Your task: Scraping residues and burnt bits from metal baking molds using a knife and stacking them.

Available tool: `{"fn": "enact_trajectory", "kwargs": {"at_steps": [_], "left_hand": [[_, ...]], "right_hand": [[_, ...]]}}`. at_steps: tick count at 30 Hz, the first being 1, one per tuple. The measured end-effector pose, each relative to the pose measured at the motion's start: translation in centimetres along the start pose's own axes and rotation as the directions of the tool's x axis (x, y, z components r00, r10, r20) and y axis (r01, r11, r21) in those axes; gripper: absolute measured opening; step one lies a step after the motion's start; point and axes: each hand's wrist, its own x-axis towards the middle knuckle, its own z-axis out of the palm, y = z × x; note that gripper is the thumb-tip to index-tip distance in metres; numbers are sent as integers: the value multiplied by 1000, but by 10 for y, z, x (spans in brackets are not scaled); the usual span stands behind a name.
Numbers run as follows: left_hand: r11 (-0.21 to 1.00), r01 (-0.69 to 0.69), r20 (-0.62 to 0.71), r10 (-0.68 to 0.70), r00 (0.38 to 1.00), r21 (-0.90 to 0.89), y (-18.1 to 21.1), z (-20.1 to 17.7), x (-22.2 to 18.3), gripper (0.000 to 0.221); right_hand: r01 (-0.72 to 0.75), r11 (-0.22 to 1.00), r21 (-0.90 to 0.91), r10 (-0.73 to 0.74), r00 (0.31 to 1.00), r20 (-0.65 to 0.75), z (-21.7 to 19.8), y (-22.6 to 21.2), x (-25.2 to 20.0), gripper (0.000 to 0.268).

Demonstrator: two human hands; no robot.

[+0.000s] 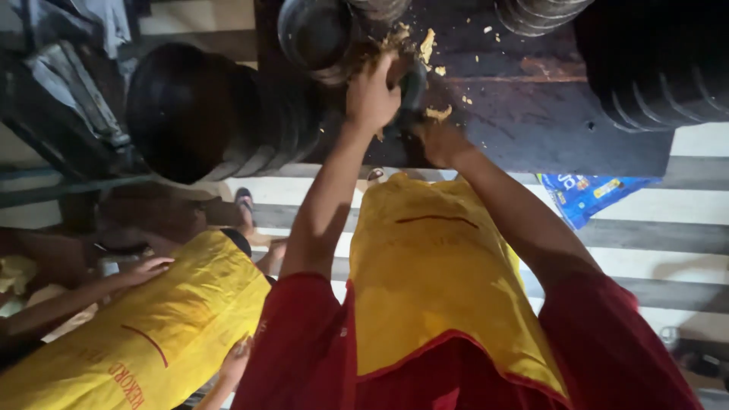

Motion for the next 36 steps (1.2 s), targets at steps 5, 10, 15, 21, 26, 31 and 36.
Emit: {"fn": "enact_trajectory", "kwargs": {"at_steps": [5, 10, 15, 21, 26, 31, 36], "left_hand": [[998, -39, -161, 30, 987, -52, 5, 4, -29, 58], [993, -44, -446, -9, 895, -109, -2, -11, -40, 67], [963, -270, -428, 254, 867, 24, 11, -25, -46, 62], [983, -184, -437, 166, 884, 1, 20, -31, -57, 64], [999, -41, -302, 45, 952, 20, 22, -11, -71, 78], [998, -2, -112, -4, 994, -55, 5, -11, -43, 71], [993, -106, -39, 108, 993, 60, 14, -5, -19, 67]], "right_hand": [[233, 957, 172, -231, 972, -27, 57, 23, -2, 27], [-373, 367, 852, 98, 926, 364, -48, 2, -46, 20], [-311, -404, 860, 60, 929, 364, -55, -8, -12, 24], [-370, -436, 820, -36, 918, 395, -95, -10, -24, 21], [-345, -45, 938, 101, 932, 348, -76, 15, -61, 29], [-324, 777, 540, 273, 946, 176, -100, -18, -101, 26], [-183, 945, 269, 187, 982, 10, 4, 4, -56, 42]]}}
